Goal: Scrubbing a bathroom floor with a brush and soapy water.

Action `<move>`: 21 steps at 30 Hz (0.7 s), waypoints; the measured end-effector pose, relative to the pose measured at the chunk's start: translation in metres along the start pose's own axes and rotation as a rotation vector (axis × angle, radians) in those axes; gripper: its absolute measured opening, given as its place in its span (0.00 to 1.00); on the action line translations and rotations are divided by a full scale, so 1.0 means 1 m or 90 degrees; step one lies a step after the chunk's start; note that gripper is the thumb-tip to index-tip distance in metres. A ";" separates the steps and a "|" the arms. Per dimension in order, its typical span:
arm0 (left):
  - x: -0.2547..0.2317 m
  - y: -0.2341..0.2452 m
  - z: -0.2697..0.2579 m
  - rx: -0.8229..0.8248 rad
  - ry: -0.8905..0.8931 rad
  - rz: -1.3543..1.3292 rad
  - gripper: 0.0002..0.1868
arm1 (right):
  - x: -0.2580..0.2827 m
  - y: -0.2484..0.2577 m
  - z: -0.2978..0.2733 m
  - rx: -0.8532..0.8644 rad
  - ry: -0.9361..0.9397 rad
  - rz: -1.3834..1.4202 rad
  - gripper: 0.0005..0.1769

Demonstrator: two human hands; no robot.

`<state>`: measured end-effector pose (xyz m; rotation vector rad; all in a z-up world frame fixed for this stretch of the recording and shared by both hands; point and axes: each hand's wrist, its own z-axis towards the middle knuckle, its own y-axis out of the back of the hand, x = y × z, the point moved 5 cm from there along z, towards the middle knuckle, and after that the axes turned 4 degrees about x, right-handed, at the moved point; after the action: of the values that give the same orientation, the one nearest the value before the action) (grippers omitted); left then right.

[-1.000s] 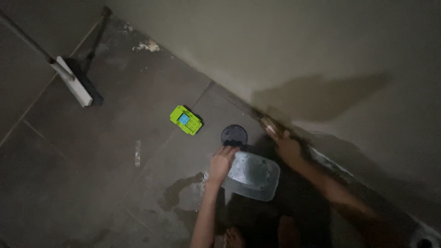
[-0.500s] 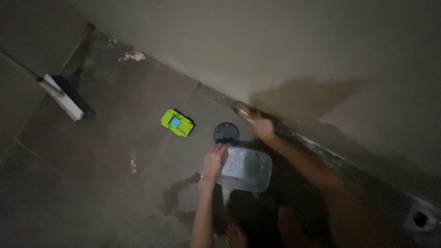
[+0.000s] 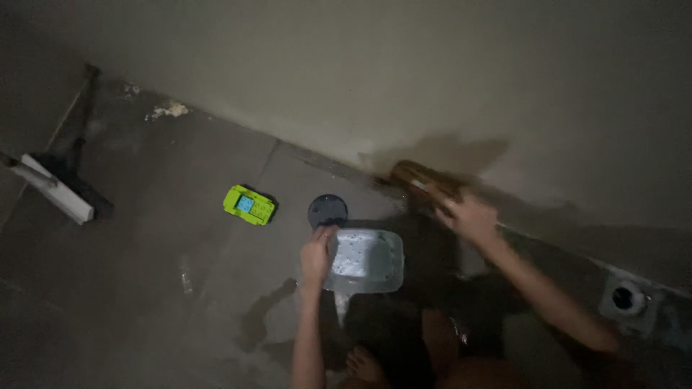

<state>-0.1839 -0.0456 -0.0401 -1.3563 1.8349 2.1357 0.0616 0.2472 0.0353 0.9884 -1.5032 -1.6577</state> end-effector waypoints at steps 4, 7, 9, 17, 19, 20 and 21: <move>-0.020 0.018 0.002 0.018 0.033 -0.009 0.20 | -0.014 -0.216 -0.012 0.249 -0.035 -0.027 0.21; -0.007 0.010 0.001 0.055 0.062 0.048 0.18 | 0.022 -0.170 0.006 -0.019 0.115 0.106 0.30; -0.002 -0.003 -0.001 -0.057 -0.053 0.065 0.24 | 0.028 -0.083 0.021 0.027 0.069 0.043 0.41; -0.024 0.025 0.000 -0.055 -0.046 -0.004 0.22 | 0.068 -0.097 0.064 0.085 0.063 -0.001 0.45; -0.025 0.027 0.000 -0.033 -0.037 -0.020 0.21 | 0.078 -0.139 0.076 0.137 0.111 -0.141 0.45; -0.024 0.028 -0.001 -0.024 -0.026 -0.020 0.20 | 0.080 -0.148 0.081 0.188 0.124 -0.151 0.46; -0.027 0.026 0.001 -0.018 -0.016 -0.025 0.18 | 0.077 -0.155 0.088 0.238 0.137 -0.168 0.47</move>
<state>-0.1808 -0.0396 -0.0034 -1.3517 1.7613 2.1580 -0.0516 0.2377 -0.1217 1.5722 -1.6202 -1.4081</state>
